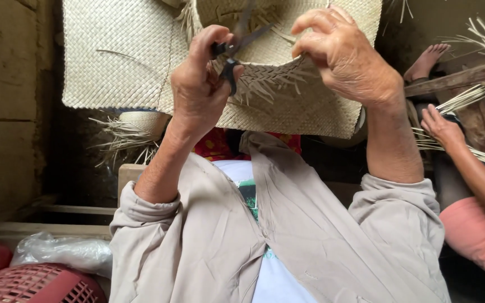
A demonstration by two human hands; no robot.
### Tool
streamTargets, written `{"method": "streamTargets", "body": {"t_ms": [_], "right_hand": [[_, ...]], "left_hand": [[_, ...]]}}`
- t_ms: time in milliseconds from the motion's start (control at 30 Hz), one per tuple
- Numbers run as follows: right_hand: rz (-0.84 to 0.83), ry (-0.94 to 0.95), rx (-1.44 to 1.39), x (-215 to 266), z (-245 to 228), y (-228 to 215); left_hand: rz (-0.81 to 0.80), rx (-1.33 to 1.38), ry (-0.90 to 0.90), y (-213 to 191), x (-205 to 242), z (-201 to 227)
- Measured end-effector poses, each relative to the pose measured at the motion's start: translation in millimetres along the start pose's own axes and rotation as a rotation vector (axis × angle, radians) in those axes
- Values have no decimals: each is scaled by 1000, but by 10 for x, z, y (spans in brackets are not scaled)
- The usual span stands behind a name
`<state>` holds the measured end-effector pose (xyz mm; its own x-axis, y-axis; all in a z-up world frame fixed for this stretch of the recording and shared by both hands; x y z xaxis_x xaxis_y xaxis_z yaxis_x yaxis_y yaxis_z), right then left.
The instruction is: The person uses scissors to trim excess straw from a woven hat and uses their fingers to tuck and adjust the edges of the weave.
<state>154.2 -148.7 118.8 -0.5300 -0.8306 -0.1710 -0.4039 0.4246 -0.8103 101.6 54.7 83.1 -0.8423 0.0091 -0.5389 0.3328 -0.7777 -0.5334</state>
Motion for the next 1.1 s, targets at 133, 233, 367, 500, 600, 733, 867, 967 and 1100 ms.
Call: {"method": "streamTargets", "body": {"t_ms": [133, 233, 367, 500, 600, 733, 867, 967, 1100], "right_hand": [[357, -33, 26, 146, -147, -73], [671, -38, -44, 356, -270, 15], [791, 154, -329, 505, -212, 386], [876, 127, -199, 548, -59, 603], [902, 118, -211, 556, 12, 583], [879, 120, -98, 608, 96, 576], [912, 111, -103, 626, 83, 613], [939, 199, -152, 626, 209, 662], [931, 318, -340, 594, 290, 651]], "left_hand": [[-86, 140, -85, 146, -150, -28], [-81, 192, -113, 152, -278, -3], [-83, 169, -185, 209, -370, -25], [-59, 172, -205, 242, -385, 10], [-42, 114, -207, 274, -357, 67], [9, 131, -272, 371, -274, 89], [59, 146, -283, 430, -262, 80], [74, 138, -281, 432, -281, 77], [89, 172, -261, 402, -251, 18]]}}
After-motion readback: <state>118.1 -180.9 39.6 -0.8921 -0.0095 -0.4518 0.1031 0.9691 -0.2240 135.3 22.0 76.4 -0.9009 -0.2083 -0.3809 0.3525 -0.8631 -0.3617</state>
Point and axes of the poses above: each hand's wrist, its own x-axis away from the middle knuckle, its own y-axis out of the palm, z = x × y, the point moved 8 cm from there along -x, towards the middle knuckle, and after that the axes turned 14 degrees about -x, right-handed, at the moved point
